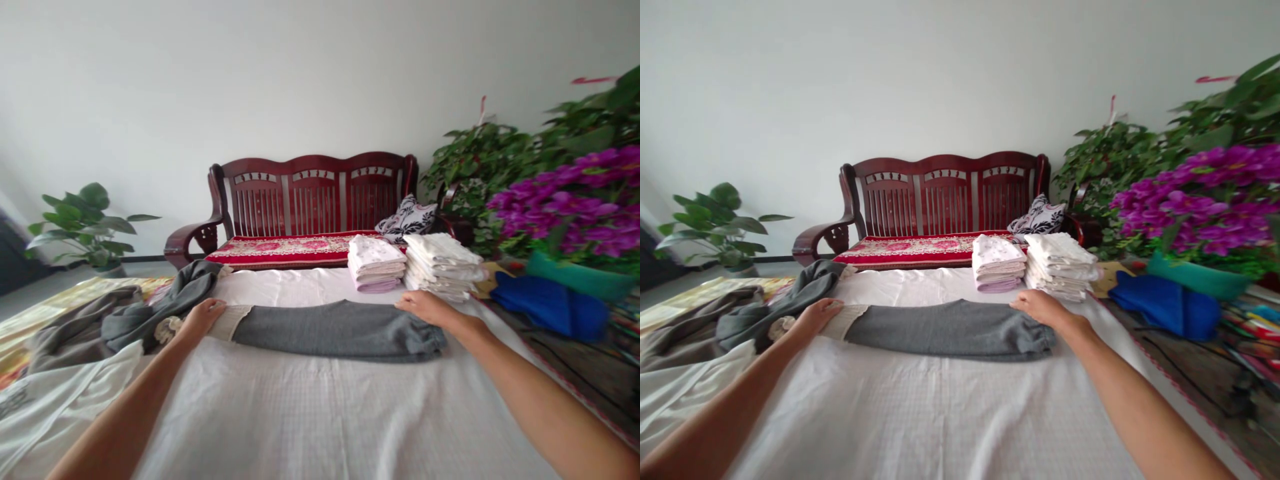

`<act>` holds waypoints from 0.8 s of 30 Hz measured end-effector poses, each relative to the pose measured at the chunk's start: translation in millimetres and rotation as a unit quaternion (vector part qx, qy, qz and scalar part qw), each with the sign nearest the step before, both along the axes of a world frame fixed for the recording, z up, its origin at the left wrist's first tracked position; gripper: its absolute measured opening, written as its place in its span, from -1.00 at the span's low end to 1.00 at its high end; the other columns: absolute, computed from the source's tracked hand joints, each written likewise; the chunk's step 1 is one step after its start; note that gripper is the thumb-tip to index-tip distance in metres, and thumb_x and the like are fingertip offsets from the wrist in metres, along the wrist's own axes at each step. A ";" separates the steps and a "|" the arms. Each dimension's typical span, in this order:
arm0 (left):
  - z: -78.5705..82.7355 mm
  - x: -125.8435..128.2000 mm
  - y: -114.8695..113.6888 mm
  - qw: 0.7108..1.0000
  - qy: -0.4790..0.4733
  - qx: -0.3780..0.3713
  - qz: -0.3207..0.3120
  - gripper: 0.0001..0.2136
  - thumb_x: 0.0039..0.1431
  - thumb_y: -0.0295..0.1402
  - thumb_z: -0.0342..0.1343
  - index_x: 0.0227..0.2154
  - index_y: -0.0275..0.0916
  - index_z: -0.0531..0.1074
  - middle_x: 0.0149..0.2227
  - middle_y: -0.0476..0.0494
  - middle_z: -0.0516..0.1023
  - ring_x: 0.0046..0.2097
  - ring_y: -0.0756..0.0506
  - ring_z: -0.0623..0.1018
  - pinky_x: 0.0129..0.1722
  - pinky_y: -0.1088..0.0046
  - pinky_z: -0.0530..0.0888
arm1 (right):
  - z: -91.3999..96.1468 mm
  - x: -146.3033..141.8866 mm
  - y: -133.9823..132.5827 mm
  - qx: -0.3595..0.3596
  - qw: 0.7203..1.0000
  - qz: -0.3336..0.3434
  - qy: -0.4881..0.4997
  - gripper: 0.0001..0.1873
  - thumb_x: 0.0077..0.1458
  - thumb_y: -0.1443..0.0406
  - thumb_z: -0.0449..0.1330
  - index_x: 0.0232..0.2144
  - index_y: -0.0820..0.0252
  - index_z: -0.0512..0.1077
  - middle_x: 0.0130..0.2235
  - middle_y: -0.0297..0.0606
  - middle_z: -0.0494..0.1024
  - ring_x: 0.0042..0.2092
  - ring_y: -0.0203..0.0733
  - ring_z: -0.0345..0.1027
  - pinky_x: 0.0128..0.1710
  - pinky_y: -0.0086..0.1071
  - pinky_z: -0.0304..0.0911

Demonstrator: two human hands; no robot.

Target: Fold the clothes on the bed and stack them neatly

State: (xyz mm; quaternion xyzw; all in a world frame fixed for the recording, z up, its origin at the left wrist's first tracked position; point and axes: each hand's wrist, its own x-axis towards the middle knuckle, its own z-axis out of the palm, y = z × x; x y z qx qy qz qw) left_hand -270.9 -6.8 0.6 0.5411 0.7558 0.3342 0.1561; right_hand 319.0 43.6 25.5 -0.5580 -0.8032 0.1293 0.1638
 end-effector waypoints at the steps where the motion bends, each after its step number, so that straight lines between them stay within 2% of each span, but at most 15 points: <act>1: -0.3 -2.0 1.0 1.000 0.021 -0.012 0.011 -0.64 0.06 -0.11 0.06 -0.24 -0.28 0.55 -0.36 -0.20 0.63 -0.27 -0.22 0.60 -0.29 0.35 0.47 | 1.4 -0.7 -0.6 0.008 1.000 -0.010 -0.012 -0.62 0.14 0.07 0.07 -0.54 0.16 0.47 -0.46 -0.26 0.56 -0.37 -0.15 0.37 -0.33 -0.36 0.18; 5: -4.8 3.0 -8.1 0.989 0.138 -0.032 0.044 -0.61 0.13 -0.22 0.01 -0.05 -0.28 0.51 -0.17 -0.33 0.62 -0.10 -0.33 0.58 -0.11 0.18 0.46 | -2.8 -2.4 -15.5 0.087 0.993 -0.059 -0.049 -0.71 0.18 0.17 0.05 -0.40 0.15 0.52 -0.30 -0.17 0.61 -0.24 -0.11 0.43 -0.19 -0.33 0.24; 7: -6.9 14.5 -19.3 0.974 0.227 0.001 0.021 -0.58 0.18 -0.30 -0.05 0.06 -0.24 0.46 0.00 -0.35 0.56 0.00 -0.33 0.54 0.00 0.13 0.43 | -6.5 -2.1 -31.0 0.156 0.985 -0.063 -0.034 -0.74 0.15 0.22 0.08 -0.26 0.16 0.54 -0.17 -0.11 0.61 -0.12 -0.06 0.44 -0.08 -0.29 0.25; 9: -8.7 29.9 -30.7 0.959 0.276 0.054 -0.039 -0.58 0.24 -0.30 -0.11 0.09 -0.22 0.44 0.10 -0.31 0.51 0.09 -0.29 0.50 0.11 0.15 0.38 | -7.6 -2.1 -50.1 0.202 0.979 -0.038 -0.017 -0.75 0.13 0.28 0.09 -0.21 0.15 0.53 -0.13 -0.12 0.59 -0.05 -0.04 0.42 -0.01 -0.25 0.25; 12: -14.1 50.9 -42.1 0.948 0.259 0.104 -0.152 -0.59 0.32 -0.22 -0.16 0.06 -0.18 0.47 0.11 -0.22 0.53 0.16 -0.22 0.46 0.21 0.22 0.32 | -4.8 -3.9 -78.5 0.201 0.979 0.027 -0.024 -0.72 0.00 0.43 0.07 -0.29 0.10 0.52 -0.20 -0.21 0.59 -0.08 -0.07 0.41 -0.01 -0.24 0.26; 14: -20.3 58.3 -45.0 0.946 0.240 0.111 -0.186 -0.60 0.33 -0.18 -0.14 0.05 -0.16 0.49 0.12 -0.19 0.54 0.18 -0.21 0.45 0.24 0.21 0.30 | -3.5 -5.7 -92.4 0.194 0.979 0.047 -0.048 -0.63 -0.11 0.51 0.06 -0.31 0.08 0.53 -0.22 -0.25 0.59 -0.09 -0.07 0.39 -0.03 -0.24 0.25; 16: -27.0 59.8 -45.5 0.949 0.230 0.110 -0.187 -0.59 0.33 -0.17 -0.14 0.07 -0.16 0.49 0.16 -0.18 0.51 0.21 -0.21 0.44 0.26 0.18 0.28 | -4.9 -7.2 -100.4 0.197 0.977 0.042 -0.071 -0.58 -0.15 0.53 0.06 -0.28 0.08 0.53 -0.20 -0.25 0.59 -0.07 -0.07 0.38 -0.03 -0.24 0.24; 19: -34.2 56.0 -45.1 0.951 0.229 0.104 -0.181 -0.58 0.32 -0.17 -0.13 0.10 -0.15 0.47 0.21 -0.16 0.46 0.25 -0.21 0.40 0.28 0.17 0.27 | -11.3 -8.7 -103.2 0.203 0.975 0.032 -0.082 -0.67 -0.05 0.49 0.08 -0.30 0.08 0.53 -0.19 -0.24 0.58 -0.07 -0.06 0.36 -0.03 -0.22 0.23; 24: -37.2 50.0 -45.6 0.949 0.235 0.099 -0.188 -0.57 0.28 -0.24 -0.10 0.14 -0.11 0.43 0.24 -0.12 0.43 0.28 -0.21 0.35 0.30 0.15 0.24 | -17.3 -5.8 -102.2 0.223 0.974 0.025 -0.027 -0.78 0.11 0.41 0.06 -0.33 0.09 0.50 -0.25 -0.21 0.58 -0.12 -0.05 0.38 -0.06 -0.20 0.27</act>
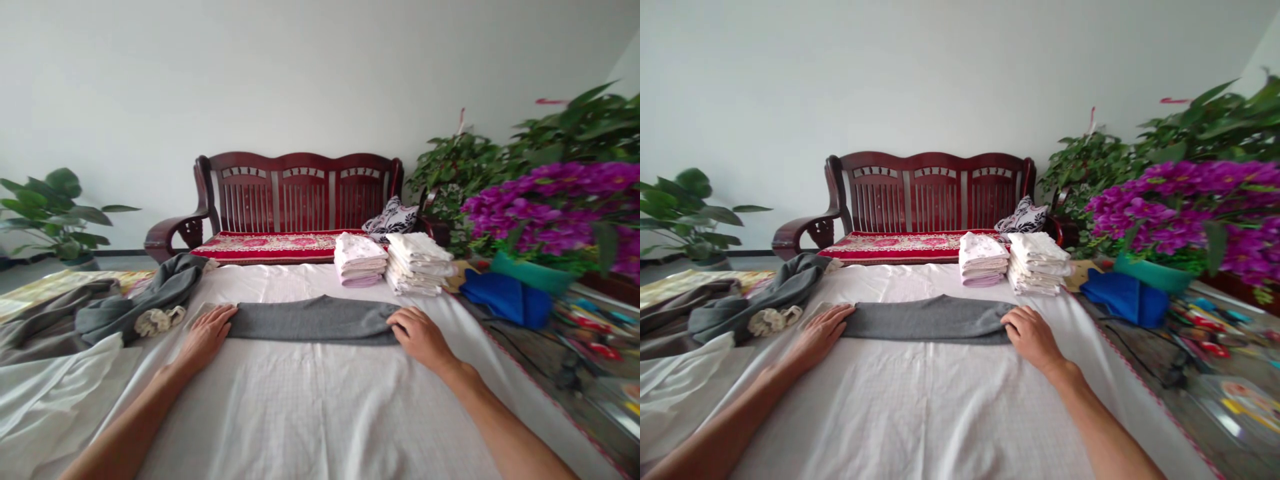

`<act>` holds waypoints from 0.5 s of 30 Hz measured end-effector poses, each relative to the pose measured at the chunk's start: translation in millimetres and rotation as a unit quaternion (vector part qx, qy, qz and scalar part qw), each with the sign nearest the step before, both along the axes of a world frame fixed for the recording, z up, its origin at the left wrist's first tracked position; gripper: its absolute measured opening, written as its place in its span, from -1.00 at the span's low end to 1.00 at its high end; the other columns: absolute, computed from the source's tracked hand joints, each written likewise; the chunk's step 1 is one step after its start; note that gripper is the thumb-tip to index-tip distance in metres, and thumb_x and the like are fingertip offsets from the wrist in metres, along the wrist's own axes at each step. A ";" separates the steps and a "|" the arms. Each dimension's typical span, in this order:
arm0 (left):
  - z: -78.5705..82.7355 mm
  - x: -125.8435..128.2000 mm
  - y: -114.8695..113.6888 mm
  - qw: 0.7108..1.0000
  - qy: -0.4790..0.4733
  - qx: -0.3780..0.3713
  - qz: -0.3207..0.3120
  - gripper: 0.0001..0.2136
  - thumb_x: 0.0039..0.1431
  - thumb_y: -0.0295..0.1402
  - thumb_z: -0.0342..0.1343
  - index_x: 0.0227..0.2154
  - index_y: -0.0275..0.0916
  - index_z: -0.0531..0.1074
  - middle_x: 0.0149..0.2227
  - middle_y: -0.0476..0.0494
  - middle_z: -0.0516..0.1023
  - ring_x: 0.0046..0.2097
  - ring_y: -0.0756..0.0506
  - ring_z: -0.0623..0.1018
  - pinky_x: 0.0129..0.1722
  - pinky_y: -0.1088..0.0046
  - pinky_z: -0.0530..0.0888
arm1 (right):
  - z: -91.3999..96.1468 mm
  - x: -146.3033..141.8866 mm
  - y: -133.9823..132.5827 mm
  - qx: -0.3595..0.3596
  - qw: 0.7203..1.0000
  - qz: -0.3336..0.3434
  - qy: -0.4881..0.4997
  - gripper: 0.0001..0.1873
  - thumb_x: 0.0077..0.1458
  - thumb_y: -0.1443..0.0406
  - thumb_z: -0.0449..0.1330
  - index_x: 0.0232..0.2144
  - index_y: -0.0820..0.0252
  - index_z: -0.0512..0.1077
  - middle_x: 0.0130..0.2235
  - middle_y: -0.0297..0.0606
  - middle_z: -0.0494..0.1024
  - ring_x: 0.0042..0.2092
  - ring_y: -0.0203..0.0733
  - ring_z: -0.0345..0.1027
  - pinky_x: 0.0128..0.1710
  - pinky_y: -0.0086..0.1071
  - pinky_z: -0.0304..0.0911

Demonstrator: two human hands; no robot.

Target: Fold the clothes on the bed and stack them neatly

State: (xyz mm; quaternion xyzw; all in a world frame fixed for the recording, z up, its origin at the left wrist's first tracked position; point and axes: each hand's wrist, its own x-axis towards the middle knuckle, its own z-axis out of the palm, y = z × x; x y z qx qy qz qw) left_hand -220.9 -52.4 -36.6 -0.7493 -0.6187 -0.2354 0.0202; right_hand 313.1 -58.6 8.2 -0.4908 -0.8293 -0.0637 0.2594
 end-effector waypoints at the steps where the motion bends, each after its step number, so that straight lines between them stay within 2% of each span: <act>1: -0.5 -0.8 0.3 1.000 0.001 -0.001 -0.001 -0.57 0.27 -0.28 -0.11 0.15 -0.12 0.43 0.24 -0.12 0.43 0.29 -0.21 0.35 0.30 0.15 0.24 | 0.6 1.6 -0.7 0.007 1.000 0.004 0.013 -0.78 0.12 0.40 0.05 -0.32 0.10 0.49 -0.25 -0.20 0.58 -0.12 -0.05 0.38 -0.06 -0.19 0.27; 5: -4.0 -4.2 4.4 1.000 0.003 -0.002 0.004 -0.49 0.17 -0.43 -0.14 0.15 -0.17 0.42 0.24 -0.13 0.43 0.29 -0.18 0.36 0.32 0.17 0.23 | 3.1 7.1 -6.5 0.016 0.999 0.021 0.030 -0.81 0.13 0.39 0.07 -0.32 0.09 0.48 -0.24 -0.20 0.57 -0.11 -0.05 0.38 -0.04 -0.18 0.27; 9: -6.9 -7.4 8.8 1.000 -0.003 0.000 0.000 -0.44 0.07 -0.49 -0.13 0.15 -0.20 0.43 0.23 -0.15 0.44 0.28 -0.17 0.37 0.33 0.20 0.22 | -1.2 5.9 -11.6 -0.020 0.998 0.057 -0.002 -0.80 0.08 0.42 0.10 -0.36 0.08 0.48 -0.27 -0.24 0.56 -0.12 -0.07 0.38 -0.05 -0.19 0.28; 12: -6.4 -9.7 8.8 1.000 -0.014 0.021 -0.009 -0.49 0.13 -0.45 -0.13 0.12 -0.21 0.47 0.20 -0.19 0.47 0.26 -0.21 0.39 0.32 0.14 0.24 | -5.5 3.7 -12.6 -0.021 0.998 0.052 -0.005 -0.77 0.04 0.42 0.15 -0.27 0.08 0.51 -0.21 -0.23 0.57 -0.07 -0.06 0.38 0.00 -0.18 0.27; 15: -2.8 -13.1 4.8 0.998 -0.022 0.050 -0.020 -0.63 0.22 -0.27 -0.02 0.02 -0.13 0.54 0.13 -0.15 0.54 0.27 -0.27 0.37 0.32 0.05 0.23 | -8.9 3.8 -11.1 -0.012 0.999 0.045 -0.002 -0.79 0.05 0.40 0.20 -0.24 0.07 0.52 -0.20 -0.23 0.58 -0.07 -0.06 0.38 -0.01 -0.19 0.27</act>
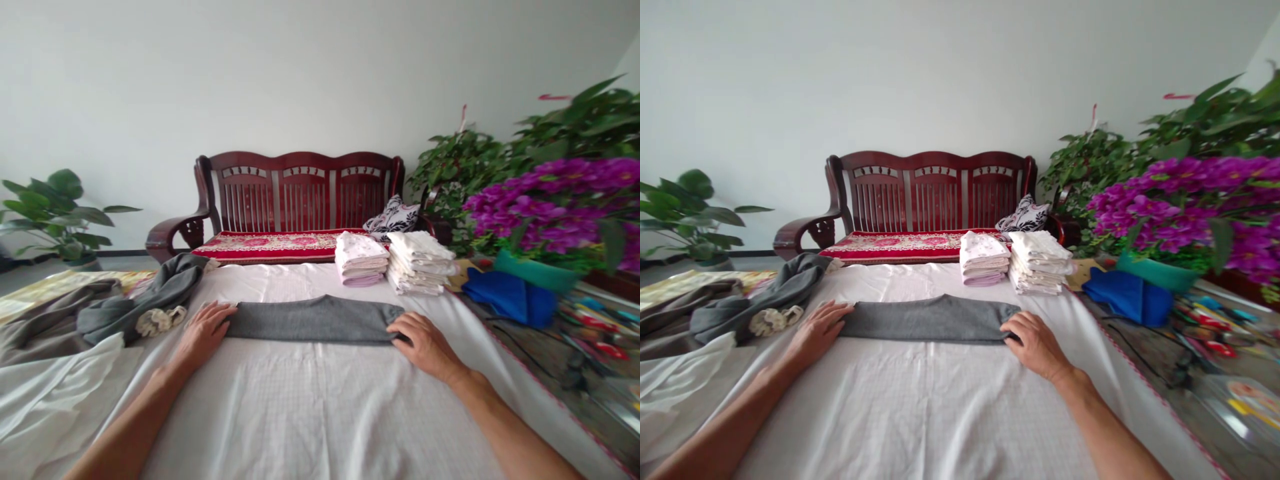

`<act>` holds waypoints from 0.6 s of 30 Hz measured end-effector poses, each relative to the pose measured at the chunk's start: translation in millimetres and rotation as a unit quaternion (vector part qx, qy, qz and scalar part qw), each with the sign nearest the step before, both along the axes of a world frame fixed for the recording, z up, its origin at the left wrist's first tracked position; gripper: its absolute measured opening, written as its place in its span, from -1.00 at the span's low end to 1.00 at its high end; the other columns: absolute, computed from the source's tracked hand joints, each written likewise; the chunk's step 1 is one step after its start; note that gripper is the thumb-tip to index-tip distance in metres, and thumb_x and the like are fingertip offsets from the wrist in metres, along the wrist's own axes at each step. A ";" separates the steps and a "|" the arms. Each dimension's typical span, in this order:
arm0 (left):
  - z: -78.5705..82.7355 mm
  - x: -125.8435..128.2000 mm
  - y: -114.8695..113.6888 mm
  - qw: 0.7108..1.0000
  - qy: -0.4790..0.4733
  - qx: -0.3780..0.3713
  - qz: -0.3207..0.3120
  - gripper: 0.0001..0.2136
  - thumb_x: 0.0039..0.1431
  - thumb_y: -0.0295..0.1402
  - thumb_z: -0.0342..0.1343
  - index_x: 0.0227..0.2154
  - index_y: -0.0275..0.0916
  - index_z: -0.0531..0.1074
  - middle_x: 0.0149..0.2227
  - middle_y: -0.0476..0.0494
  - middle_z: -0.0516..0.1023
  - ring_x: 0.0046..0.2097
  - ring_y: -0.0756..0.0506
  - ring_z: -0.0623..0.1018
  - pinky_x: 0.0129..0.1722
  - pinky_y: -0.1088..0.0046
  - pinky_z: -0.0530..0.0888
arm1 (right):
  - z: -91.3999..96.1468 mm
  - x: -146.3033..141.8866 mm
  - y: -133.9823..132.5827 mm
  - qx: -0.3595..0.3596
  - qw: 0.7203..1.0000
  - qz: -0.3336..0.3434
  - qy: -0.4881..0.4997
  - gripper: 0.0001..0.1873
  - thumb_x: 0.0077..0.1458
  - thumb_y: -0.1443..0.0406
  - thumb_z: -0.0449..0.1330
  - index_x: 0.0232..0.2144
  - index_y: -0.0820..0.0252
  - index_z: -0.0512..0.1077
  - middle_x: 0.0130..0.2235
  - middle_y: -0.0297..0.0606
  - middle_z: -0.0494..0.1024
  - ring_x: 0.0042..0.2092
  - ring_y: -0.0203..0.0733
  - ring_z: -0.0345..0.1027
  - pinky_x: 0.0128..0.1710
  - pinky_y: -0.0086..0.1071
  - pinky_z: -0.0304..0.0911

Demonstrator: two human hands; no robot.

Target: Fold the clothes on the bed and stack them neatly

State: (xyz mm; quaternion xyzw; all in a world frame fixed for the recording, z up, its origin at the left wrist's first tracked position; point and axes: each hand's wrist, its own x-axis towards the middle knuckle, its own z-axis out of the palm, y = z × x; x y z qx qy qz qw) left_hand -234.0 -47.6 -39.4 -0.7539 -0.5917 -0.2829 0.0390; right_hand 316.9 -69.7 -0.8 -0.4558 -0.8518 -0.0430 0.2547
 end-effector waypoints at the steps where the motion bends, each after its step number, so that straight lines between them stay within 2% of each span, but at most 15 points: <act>1: 1.6 -1.3 -2.1 1.000 0.001 0.004 -0.010 -0.67 0.21 -0.20 0.04 -0.03 -0.11 0.56 0.11 -0.14 0.56 0.28 -0.28 0.36 0.31 0.03 0.23 | -1.3 0.5 0.9 0.003 1.000 0.006 0.000 -0.84 0.08 0.38 0.20 -0.27 0.07 0.51 -0.22 -0.24 0.58 -0.08 -0.07 0.39 -0.03 -0.20 0.28; 4: 5.8 -4.5 -9.0 0.999 0.010 -0.001 -0.049 -0.71 0.13 -0.12 0.18 -0.14 -0.08 0.60 0.07 -0.12 0.58 0.26 -0.30 0.39 0.28 0.02 0.29 | -6.4 2.5 4.5 0.016 0.999 0.025 0.011 -0.91 0.18 0.32 0.18 -0.33 0.08 0.50 -0.26 -0.25 0.57 -0.12 -0.09 0.40 -0.07 -0.22 0.28; 8: 7.1 -5.0 -14.1 0.997 0.022 -0.009 -0.073 -0.77 0.20 -0.17 0.11 -0.20 -0.08 0.62 0.04 -0.13 0.60 0.17 -0.26 0.49 0.20 0.08 0.40 | -11.8 3.0 7.8 0.038 0.999 0.030 0.023 -0.91 0.22 0.30 0.17 -0.30 0.09 0.49 -0.26 -0.24 0.57 -0.12 -0.09 0.40 -0.07 -0.20 0.29; 11: 6.6 -2.6 -14.7 0.997 0.015 -0.016 -0.068 -0.75 0.25 -0.18 0.04 -0.21 -0.09 0.60 0.02 -0.12 0.61 0.10 -0.20 0.54 0.16 0.18 0.45 | -11.4 0.6 7.3 0.061 0.998 0.032 0.011 -0.88 0.16 0.33 0.23 -0.21 0.09 0.51 -0.19 -0.23 0.58 -0.07 -0.05 0.39 -0.01 -0.16 0.28; 14: 7.5 0.1 -15.0 0.998 0.002 -0.021 -0.052 -0.75 0.24 -0.18 0.01 -0.22 -0.10 0.57 0.02 -0.10 0.61 0.07 -0.18 0.57 0.13 0.24 0.47 | -9.2 -2.3 5.7 0.062 0.996 0.057 0.000 -0.93 0.19 0.33 0.22 -0.29 0.08 0.51 -0.25 -0.26 0.58 -0.09 -0.08 0.39 -0.02 -0.17 0.27; 18: 11.2 2.4 -15.8 0.998 -0.002 -0.030 -0.047 -0.77 0.22 -0.20 0.00 -0.25 -0.12 0.52 -0.01 -0.11 0.62 0.04 -0.17 0.58 0.09 0.28 0.49 | -10.0 -2.8 6.0 0.046 0.996 0.072 0.024 -0.87 0.25 0.29 0.17 -0.35 0.09 0.51 -0.31 -0.27 0.57 -0.15 -0.12 0.39 -0.08 -0.21 0.29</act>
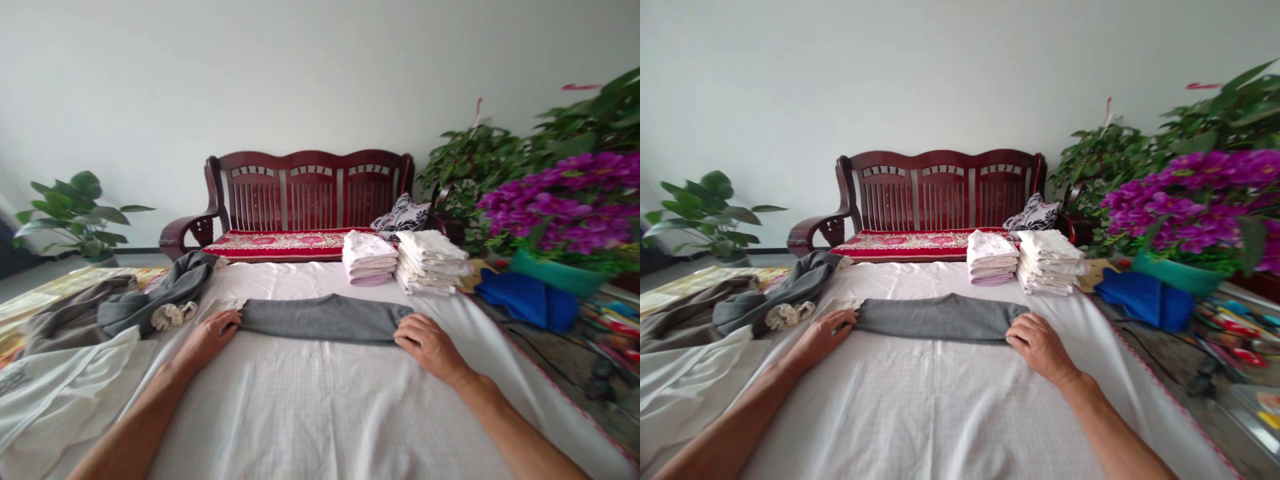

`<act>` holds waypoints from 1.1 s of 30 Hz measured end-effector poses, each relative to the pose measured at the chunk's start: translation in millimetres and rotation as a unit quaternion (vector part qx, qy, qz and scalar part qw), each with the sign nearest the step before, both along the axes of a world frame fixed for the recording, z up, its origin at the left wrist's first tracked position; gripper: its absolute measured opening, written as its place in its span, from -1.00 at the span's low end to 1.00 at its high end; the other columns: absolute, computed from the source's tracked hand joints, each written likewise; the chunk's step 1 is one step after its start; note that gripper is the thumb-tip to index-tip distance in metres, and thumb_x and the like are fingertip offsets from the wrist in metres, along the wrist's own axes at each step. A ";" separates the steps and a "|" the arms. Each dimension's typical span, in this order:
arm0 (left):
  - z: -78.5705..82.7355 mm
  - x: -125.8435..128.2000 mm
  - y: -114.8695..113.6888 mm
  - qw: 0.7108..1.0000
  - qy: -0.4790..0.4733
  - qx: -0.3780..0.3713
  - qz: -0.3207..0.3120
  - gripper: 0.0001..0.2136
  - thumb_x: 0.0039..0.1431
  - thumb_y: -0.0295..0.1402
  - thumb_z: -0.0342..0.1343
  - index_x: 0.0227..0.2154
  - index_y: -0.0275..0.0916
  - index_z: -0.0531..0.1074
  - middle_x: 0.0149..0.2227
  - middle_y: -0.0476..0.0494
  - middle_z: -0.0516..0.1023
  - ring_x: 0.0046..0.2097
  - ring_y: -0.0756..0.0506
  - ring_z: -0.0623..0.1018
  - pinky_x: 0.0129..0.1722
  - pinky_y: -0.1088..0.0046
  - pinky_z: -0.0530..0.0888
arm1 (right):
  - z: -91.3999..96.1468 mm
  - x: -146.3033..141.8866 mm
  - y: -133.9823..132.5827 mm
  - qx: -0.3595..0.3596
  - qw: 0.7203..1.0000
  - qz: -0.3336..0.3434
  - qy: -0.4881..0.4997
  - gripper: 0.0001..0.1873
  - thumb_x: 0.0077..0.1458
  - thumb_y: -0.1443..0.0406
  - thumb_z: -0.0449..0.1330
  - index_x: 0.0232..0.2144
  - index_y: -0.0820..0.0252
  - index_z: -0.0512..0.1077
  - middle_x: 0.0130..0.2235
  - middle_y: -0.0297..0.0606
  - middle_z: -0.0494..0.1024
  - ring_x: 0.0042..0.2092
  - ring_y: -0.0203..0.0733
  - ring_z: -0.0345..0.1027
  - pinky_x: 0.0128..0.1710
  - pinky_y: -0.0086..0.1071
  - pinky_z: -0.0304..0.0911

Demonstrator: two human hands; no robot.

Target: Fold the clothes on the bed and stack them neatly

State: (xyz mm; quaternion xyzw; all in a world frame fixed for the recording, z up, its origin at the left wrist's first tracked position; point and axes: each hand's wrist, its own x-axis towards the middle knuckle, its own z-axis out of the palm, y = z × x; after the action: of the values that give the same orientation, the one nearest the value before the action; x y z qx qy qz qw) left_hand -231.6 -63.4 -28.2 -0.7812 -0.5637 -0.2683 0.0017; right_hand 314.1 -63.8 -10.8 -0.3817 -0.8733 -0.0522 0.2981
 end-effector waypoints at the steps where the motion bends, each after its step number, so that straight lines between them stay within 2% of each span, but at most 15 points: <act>1: 1.1 0.5 -0.1 1.000 0.002 -0.002 -0.002 -0.78 0.22 -0.21 0.00 -0.25 -0.13 0.51 -0.02 -0.11 0.62 0.03 -0.17 0.58 0.08 0.28 0.50 | -0.9 0.5 0.5 -0.005 1.000 0.001 0.010 -0.85 0.26 0.29 0.16 -0.36 0.10 0.50 -0.31 -0.26 0.56 -0.16 -0.12 0.40 -0.09 -0.22 0.30; 5: 5.7 4.0 -0.3 1.000 0.016 -0.010 -0.010 -0.80 0.23 -0.24 -0.03 -0.24 -0.13 0.47 -0.04 -0.11 0.61 0.00 -0.15 0.58 0.05 0.30 0.50 | -1.4 0.9 0.5 -0.008 0.999 -0.010 0.048 -0.83 0.27 0.27 0.14 -0.36 0.11 0.50 -0.32 -0.25 0.56 -0.18 -0.14 0.40 -0.13 -0.25 0.31; 12: 14.3 7.3 -4.5 0.998 0.066 -0.016 -0.008 -0.84 0.12 -0.40 0.00 -0.27 -0.15 0.44 -0.07 -0.12 0.60 -0.04 -0.17 0.57 0.01 0.29 0.48 | 11.1 -4.3 -9.9 -0.028 0.999 -0.002 -0.019 -0.81 0.24 0.31 0.15 -0.42 0.10 0.50 -0.33 -0.28 0.56 -0.19 -0.15 0.39 -0.11 -0.25 0.29; 16: 28.3 21.7 -5.3 0.998 0.060 0.017 -0.005 -0.89 0.15 -0.31 0.08 -0.33 -0.14 0.49 -0.11 -0.12 0.63 0.08 -0.26 0.52 0.12 0.17 0.40 | 17.0 -4.3 -8.9 0.009 0.998 -0.027 0.048 -0.78 0.29 0.25 0.10 -0.37 0.11 0.51 -0.29 -0.25 0.59 -0.16 -0.13 0.42 -0.07 -0.24 0.30; 19: 43.4 62.8 -1.0 0.998 0.015 0.019 -0.052 -0.79 0.29 -0.23 0.02 -0.31 -0.15 0.53 -0.12 -0.12 0.64 0.07 -0.22 0.54 0.12 0.21 0.41 | 27.5 -10.4 -0.9 0.013 0.993 -0.069 0.091 -0.74 0.30 0.23 0.06 -0.33 0.11 0.53 -0.25 -0.22 0.61 -0.13 -0.12 0.44 -0.06 -0.25 0.32; 21: 51.4 104.7 6.1 0.994 -0.020 -0.006 -0.103 -0.77 0.32 -0.24 -0.01 -0.25 -0.15 0.55 -0.13 -0.10 0.65 -0.04 -0.14 0.60 0.00 0.35 0.48 | 36.4 -18.9 8.6 -0.020 0.993 -0.091 0.078 -0.71 0.31 0.23 0.02 -0.26 0.11 0.54 -0.19 -0.21 0.62 -0.10 -0.12 0.46 -0.04 -0.25 0.33; 24: 55.2 174.1 23.0 0.980 -0.027 -0.039 -0.192 -0.78 0.34 -0.31 -0.01 -0.19 -0.12 0.56 -0.12 -0.04 0.65 -0.09 -0.07 0.61 -0.02 0.46 0.47 | 45.1 -34.7 27.1 -0.087 0.990 -0.112 0.022 -0.67 0.30 0.27 -0.02 -0.14 0.15 0.54 -0.07 -0.16 0.62 -0.02 -0.10 0.46 0.04 -0.24 0.32; 26: 51.5 214.0 35.6 0.975 -0.021 -0.044 -0.218 -0.76 0.35 -0.37 -0.04 -0.14 -0.11 0.55 -0.11 -0.04 0.65 -0.07 -0.05 0.60 0.00 0.48 0.47 | 44.2 -44.1 38.8 -0.116 0.985 -0.128 -0.012 -0.63 0.28 0.29 -0.03 -0.03 0.23 0.52 0.03 -0.08 0.58 0.07 -0.07 0.43 0.13 -0.22 0.27; 28: 43.3 242.8 46.2 0.973 -0.010 -0.048 -0.226 -0.74 0.35 -0.38 -0.05 -0.07 -0.14 0.54 -0.06 -0.08 0.63 -0.01 -0.07 0.59 0.06 0.44 0.46 | 37.8 -50.5 47.1 -0.132 0.980 -0.145 -0.044 -0.56 0.29 0.28 -0.04 0.08 0.32 0.45 0.12 0.00 0.52 0.18 -0.02 0.34 0.21 -0.18 0.19; 30: 31.8 258.5 53.3 0.974 0.011 -0.053 -0.220 -0.70 0.36 -0.36 -0.05 0.04 -0.20 0.48 0.06 -0.16 0.58 0.10 -0.10 0.54 0.16 0.37 0.41 | 27.6 -52.8 50.6 -0.142 0.974 -0.157 -0.086 -0.51 0.31 0.25 -0.06 0.17 0.35 0.39 0.19 0.03 0.45 0.27 0.02 0.23 0.27 -0.12 0.11; 33: 12.7 261.1 57.4 0.973 0.072 -0.048 -0.213 -0.59 0.38 -0.25 -0.06 0.22 -0.24 0.33 0.28 -0.25 0.36 0.30 -0.18 0.35 0.30 0.23 0.26 | 10.2 -49.3 48.4 -0.147 0.962 -0.174 -0.150 -0.45 0.32 0.17 -0.06 0.26 0.29 0.29 0.29 -0.01 0.32 0.34 0.08 0.09 0.32 0.02 -0.01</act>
State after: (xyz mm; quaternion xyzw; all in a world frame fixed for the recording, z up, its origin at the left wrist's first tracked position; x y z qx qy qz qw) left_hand 29.5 -6.0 -15.5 -0.8996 -0.3954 -0.1779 -0.0526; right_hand 264.9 -15.3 -0.6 -0.5548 -0.8264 -0.0309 0.0907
